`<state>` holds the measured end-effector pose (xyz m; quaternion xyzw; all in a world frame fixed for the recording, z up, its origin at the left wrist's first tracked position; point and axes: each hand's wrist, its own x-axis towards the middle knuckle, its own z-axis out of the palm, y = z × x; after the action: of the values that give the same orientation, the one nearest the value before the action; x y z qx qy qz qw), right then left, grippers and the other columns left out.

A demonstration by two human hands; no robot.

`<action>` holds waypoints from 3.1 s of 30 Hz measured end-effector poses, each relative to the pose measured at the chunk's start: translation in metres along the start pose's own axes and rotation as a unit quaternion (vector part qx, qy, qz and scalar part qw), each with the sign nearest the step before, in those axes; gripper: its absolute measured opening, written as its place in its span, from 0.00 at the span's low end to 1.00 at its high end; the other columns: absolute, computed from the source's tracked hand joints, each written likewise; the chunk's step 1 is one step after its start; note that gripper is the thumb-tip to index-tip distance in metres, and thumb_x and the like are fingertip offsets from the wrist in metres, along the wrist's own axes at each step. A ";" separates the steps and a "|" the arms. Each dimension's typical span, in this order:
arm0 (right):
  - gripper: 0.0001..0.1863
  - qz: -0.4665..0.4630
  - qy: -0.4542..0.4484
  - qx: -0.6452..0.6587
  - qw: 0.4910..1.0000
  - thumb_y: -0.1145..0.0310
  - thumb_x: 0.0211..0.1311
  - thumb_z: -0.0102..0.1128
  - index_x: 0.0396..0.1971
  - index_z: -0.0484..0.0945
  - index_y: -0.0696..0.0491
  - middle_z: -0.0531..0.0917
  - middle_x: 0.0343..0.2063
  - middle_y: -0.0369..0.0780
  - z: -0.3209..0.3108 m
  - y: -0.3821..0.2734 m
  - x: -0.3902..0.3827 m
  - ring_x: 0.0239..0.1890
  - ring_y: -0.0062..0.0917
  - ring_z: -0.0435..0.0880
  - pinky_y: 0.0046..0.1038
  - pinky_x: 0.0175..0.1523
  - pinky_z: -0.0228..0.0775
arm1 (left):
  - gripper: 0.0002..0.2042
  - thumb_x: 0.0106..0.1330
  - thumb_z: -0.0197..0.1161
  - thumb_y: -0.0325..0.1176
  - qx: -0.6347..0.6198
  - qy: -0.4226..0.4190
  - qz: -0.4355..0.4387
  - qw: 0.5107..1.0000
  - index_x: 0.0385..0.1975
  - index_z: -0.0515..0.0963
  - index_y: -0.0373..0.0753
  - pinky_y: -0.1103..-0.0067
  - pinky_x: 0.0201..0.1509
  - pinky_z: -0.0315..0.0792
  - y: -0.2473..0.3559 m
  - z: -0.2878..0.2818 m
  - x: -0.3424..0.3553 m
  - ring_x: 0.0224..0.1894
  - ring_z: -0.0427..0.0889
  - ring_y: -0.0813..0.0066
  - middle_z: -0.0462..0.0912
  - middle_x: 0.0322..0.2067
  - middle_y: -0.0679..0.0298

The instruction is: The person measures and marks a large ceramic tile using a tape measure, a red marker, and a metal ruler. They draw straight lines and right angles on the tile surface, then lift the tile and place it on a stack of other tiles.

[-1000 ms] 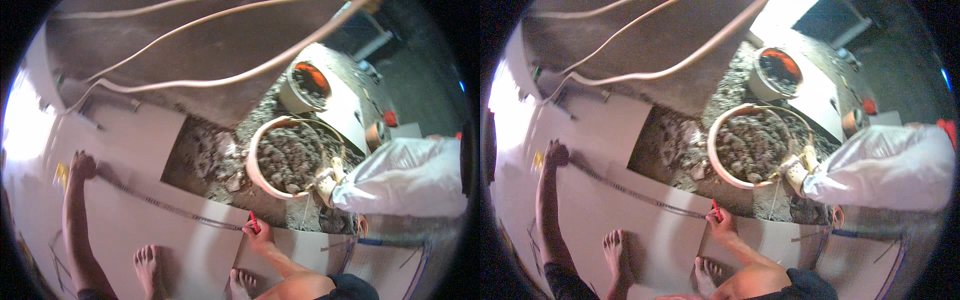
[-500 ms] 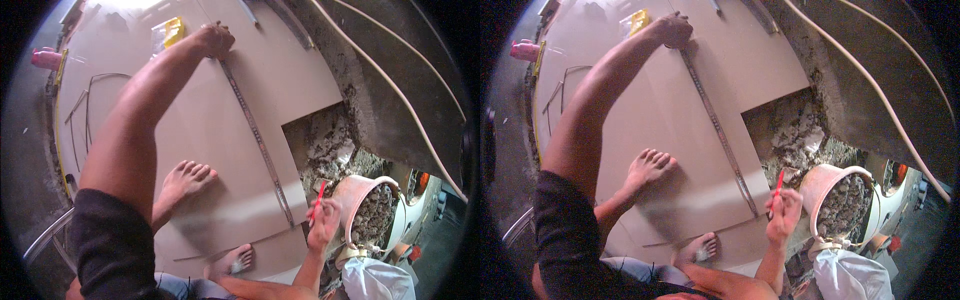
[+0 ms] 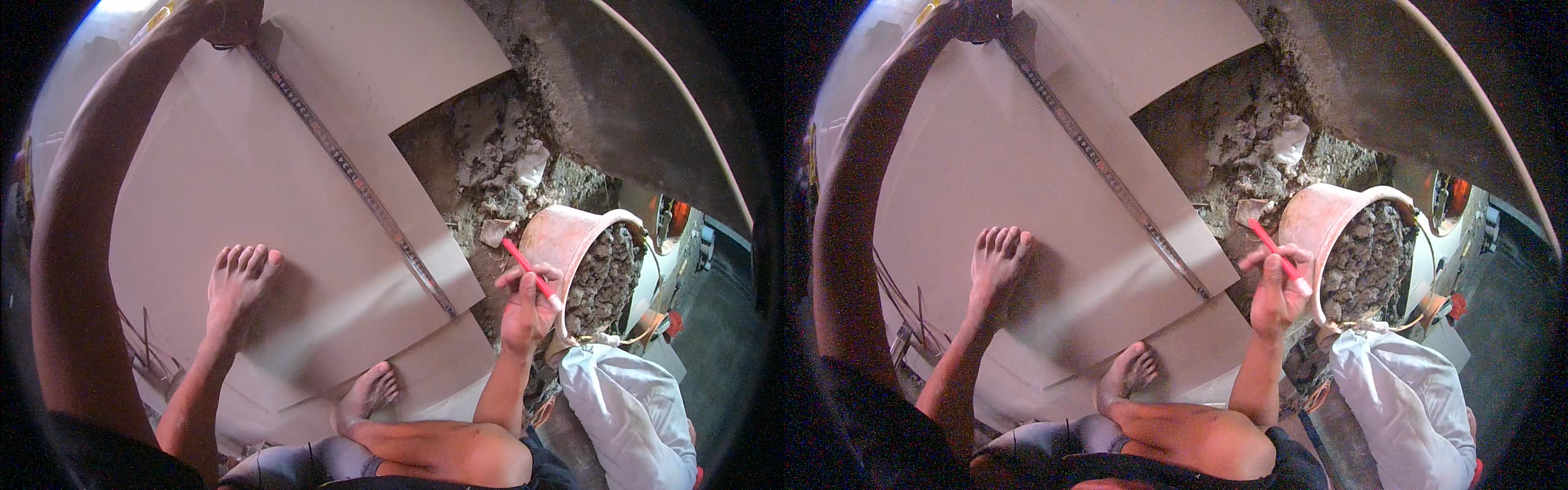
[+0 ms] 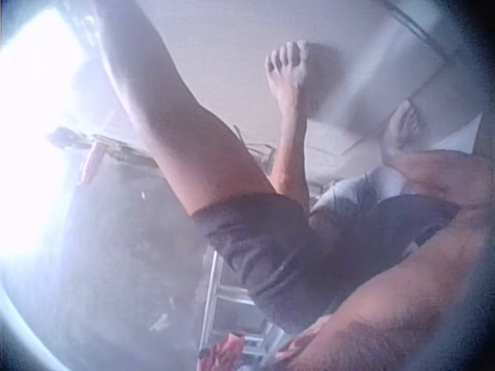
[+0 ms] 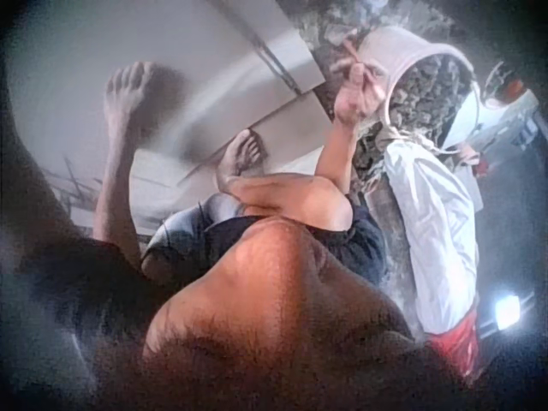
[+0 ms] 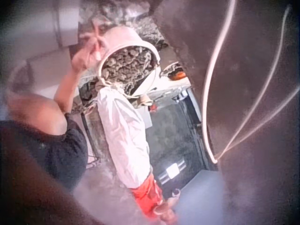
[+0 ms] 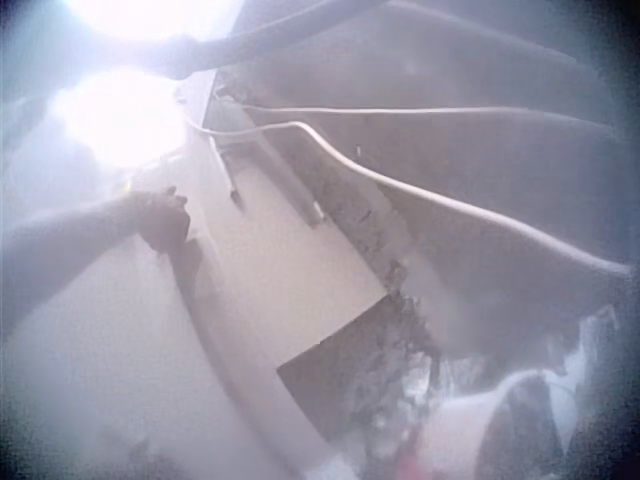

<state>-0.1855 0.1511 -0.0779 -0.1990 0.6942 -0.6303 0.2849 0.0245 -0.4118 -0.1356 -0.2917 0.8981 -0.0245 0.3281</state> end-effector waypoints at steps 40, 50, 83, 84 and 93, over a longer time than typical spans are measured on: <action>0.28 0.290 -0.123 -0.044 0.948 0.49 0.84 0.50 0.34 0.81 0.60 0.87 0.27 0.48 -0.012 -0.050 -0.008 0.24 0.31 0.83 0.32 0.34 0.77 | 0.17 0.61 0.74 0.45 0.032 0.046 0.028 0.998 0.46 0.87 0.44 0.57 0.70 0.74 -0.008 -0.020 -0.009 0.62 0.80 0.54 0.82 0.55 0.56; 0.35 0.205 -0.349 0.321 0.856 0.40 0.86 0.36 0.34 0.78 0.57 0.85 0.36 0.52 0.124 -0.019 0.121 0.30 0.31 0.81 0.28 0.35 0.75 | 0.18 0.61 0.74 0.45 0.053 -0.025 0.047 0.997 0.47 0.86 0.44 0.56 0.70 0.73 -0.014 -0.034 0.002 0.63 0.78 0.54 0.81 0.56 0.56; 0.11 -0.163 -0.205 -0.121 0.957 0.67 0.60 0.79 0.33 0.85 0.57 0.88 0.26 0.39 0.347 0.060 0.175 0.30 0.22 0.88 0.28 0.38 0.81 | 0.13 0.66 0.69 0.46 0.040 0.014 0.035 0.998 0.43 0.92 0.47 0.61 0.71 0.69 -0.003 -0.044 -0.007 0.58 0.87 0.67 0.93 0.47 0.65; 0.12 -0.157 -0.202 -0.128 0.958 0.66 0.59 0.80 0.32 0.85 0.56 0.89 0.25 0.41 0.347 0.061 0.176 0.29 0.25 0.90 0.30 0.38 0.82 | 0.14 0.66 0.68 0.46 0.044 0.007 0.038 0.998 0.43 0.92 0.47 0.61 0.71 0.69 -0.003 -0.045 -0.008 0.58 0.87 0.67 0.93 0.47 0.65; 0.11 -0.163 -0.218 -0.160 0.949 0.69 0.62 0.79 0.35 0.85 0.59 0.87 0.26 0.37 0.344 0.058 0.175 0.29 0.16 0.83 0.24 0.37 0.78 | 0.13 0.66 0.69 0.47 0.039 -0.016 0.051 0.998 0.41 0.92 0.47 0.60 0.72 0.68 -0.003 -0.052 -0.014 0.57 0.87 0.67 0.93 0.46 0.65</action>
<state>-0.0909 -0.2151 -0.1749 -0.4848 0.6652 -0.4897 0.2875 0.0033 -0.4146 -0.0867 -0.2332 0.9047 -0.0378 0.3546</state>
